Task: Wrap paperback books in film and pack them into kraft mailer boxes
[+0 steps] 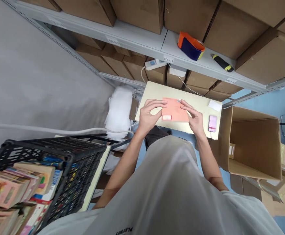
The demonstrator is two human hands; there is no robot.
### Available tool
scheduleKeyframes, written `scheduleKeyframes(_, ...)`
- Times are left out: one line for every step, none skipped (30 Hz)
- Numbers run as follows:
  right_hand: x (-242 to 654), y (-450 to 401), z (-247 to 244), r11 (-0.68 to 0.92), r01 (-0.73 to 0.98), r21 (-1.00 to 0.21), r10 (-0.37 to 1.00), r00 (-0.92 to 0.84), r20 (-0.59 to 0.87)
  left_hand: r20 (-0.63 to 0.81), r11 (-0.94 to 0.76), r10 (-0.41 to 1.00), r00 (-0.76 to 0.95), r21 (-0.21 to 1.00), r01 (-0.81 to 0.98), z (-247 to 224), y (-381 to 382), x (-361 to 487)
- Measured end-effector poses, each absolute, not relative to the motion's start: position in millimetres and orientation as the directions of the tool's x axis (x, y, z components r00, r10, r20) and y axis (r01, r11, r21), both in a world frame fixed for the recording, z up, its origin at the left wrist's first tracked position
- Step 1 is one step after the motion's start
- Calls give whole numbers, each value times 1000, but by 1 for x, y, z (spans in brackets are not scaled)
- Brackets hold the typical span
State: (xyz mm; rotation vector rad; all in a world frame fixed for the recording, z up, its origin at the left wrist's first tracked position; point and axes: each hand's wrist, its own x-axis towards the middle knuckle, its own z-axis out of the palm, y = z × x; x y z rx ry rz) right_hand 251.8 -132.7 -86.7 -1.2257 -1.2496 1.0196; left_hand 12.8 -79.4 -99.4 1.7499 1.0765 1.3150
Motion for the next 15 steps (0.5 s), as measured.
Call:
scheduleKeyframes(253, -133, -86, 129, 95, -987, 988, 71, 136, 429, -455, 890, 156, 863, 219, -97, -80, 12)
scheduleKeyframes(254, -134, -85, 141, 102, -985, 987, 61, 148, 452, -479, 877, 164, 849, 223, -96, -81, 10)
scheduleKeyframes(255, -134, -86, 149, 106, -983, 986, 55, 156, 464, -493, 869, 171, 841, 224, -96, -82, 9)
scheduleKeyframes(255, -135, -87, 155, 109, -982, 985, 51, 162, 468, -498, 866, 177, 838, 222, -97, -82, 8)
scheduleKeyframes(255, -135, -88, 159, 113, -981, 985, 51, 166, 464, -495, 867, 181, 841, 216, -98, -83, 8)
scheduleKeyframes(256, -136, -89, 161, 120, -980, 984, 54, 168, 454, -484, 873, 179, 849, 210, -99, -84, 7)
scheduleKeyframes(256, -136, -91, 157, 131, -979, 984, 60, 166, 437, -465, 883, 168, 862, 201, -101, -85, 7)
scheduleKeyframes(256, -137, -93, 147, 144, -979, 985, 73, 159, 412, -436, 898, 153, 880, 190, -103, -86, 7)
scheduleKeyframes(255, -138, -94, 130, 155, -979, 985, 88, 145, 376, -395, 917, 134, 901, 177, -105, -87, 8)
scheduleKeyframes(255, -139, -95, 109, 162, -981, 986, 105, 127, 333, -349, 936, 117, 923, 161, -106, -88, 8)
scheduleKeyframes(255, -139, -96, 85, 166, -982, 987, 118, 105, 288, -301, 952, 104, 943, 145, -106, -89, 8)
scheduleKeyframes(254, -141, -96, 65, 165, -984, 988, 128, 86, 247, -259, 964, 99, 957, 128, -105, -90, 8)
scheduleKeyframes(254, -142, -96, 51, 160, -986, 988, 133, 73, 216, -227, 971, 104, 967, 114, -104, -90, 8)
scheduleKeyframes(253, -143, -96, 47, 155, -987, 989, 132, 68, 195, -207, 974, 117, 973, 106, -102, -91, 7)
scheduleKeyframes(253, -144, -94, 49, 152, -987, 989, 130, 70, 186, -200, 974, 130, 974, 103, -100, -92, 6)
